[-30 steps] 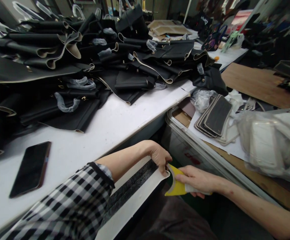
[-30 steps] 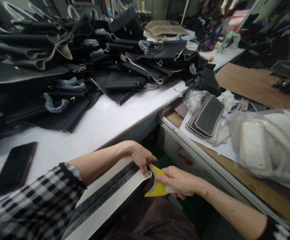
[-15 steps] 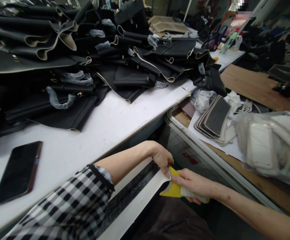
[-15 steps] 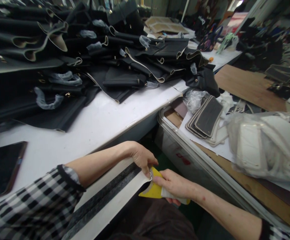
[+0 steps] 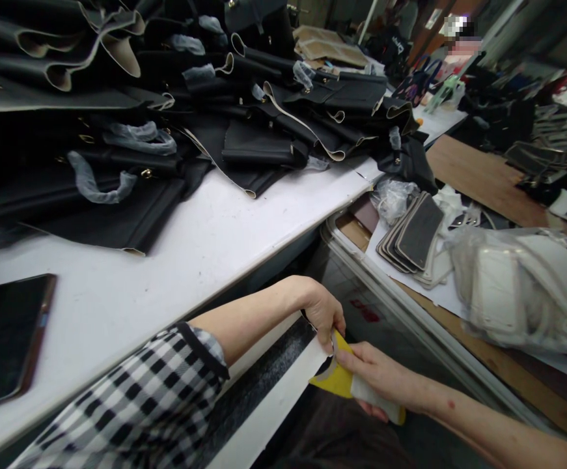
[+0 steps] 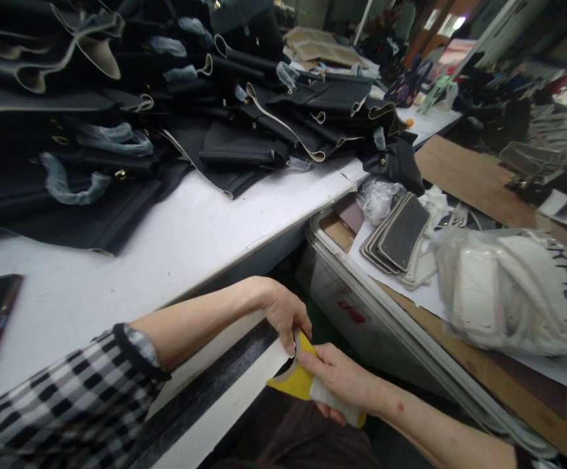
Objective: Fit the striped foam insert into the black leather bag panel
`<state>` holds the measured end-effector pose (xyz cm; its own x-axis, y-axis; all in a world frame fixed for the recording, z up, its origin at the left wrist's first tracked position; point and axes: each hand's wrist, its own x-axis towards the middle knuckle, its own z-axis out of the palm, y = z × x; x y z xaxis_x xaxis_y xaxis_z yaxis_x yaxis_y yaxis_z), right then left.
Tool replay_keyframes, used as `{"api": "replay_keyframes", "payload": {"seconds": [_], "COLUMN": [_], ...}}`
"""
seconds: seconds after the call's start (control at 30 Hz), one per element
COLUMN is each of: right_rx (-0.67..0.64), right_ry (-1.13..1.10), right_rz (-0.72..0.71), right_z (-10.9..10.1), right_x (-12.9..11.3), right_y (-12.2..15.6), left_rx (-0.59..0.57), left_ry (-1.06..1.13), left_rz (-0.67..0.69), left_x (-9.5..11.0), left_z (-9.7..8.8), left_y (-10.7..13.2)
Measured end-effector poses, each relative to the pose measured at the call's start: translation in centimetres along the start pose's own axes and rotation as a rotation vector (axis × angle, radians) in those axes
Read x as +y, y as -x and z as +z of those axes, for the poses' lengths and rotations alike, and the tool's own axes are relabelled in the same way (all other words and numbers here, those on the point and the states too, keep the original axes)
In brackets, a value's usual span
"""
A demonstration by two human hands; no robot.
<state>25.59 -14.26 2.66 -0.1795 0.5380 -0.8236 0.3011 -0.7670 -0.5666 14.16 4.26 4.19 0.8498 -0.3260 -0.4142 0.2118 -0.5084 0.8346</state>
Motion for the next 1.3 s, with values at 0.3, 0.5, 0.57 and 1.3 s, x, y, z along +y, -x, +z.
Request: {"api": "replay_keyframes", "payload": {"seconds": [0.3,0.5,0.57,1.3], "right_rx": [0.038,0.002,-0.002,0.598], "right_ry": [-0.073,-0.054,-0.104,-0.493], "right_rz": [-0.055,-0.045,-0.021,-0.470], "right_z": [1.4,2.1,2.9,4.8], "right_x": [0.4,-0.8,-1.0,1.4], "right_y": [-0.7,-1.0,-0.9,-0.7], "left_rx": [-0.051,0.102,0.233,1.100], "left_ry": [0.161,0.029,-0.059,0.418], "left_rz": [-0.022,-0.088,-0.153,-0.310], "left_x": [-0.6,0.3,0.4,-3.2], "left_z": [0.2,-0.1,0.0,11.7], "left_y": [-0.9,1.1,2.5,9.3]}}
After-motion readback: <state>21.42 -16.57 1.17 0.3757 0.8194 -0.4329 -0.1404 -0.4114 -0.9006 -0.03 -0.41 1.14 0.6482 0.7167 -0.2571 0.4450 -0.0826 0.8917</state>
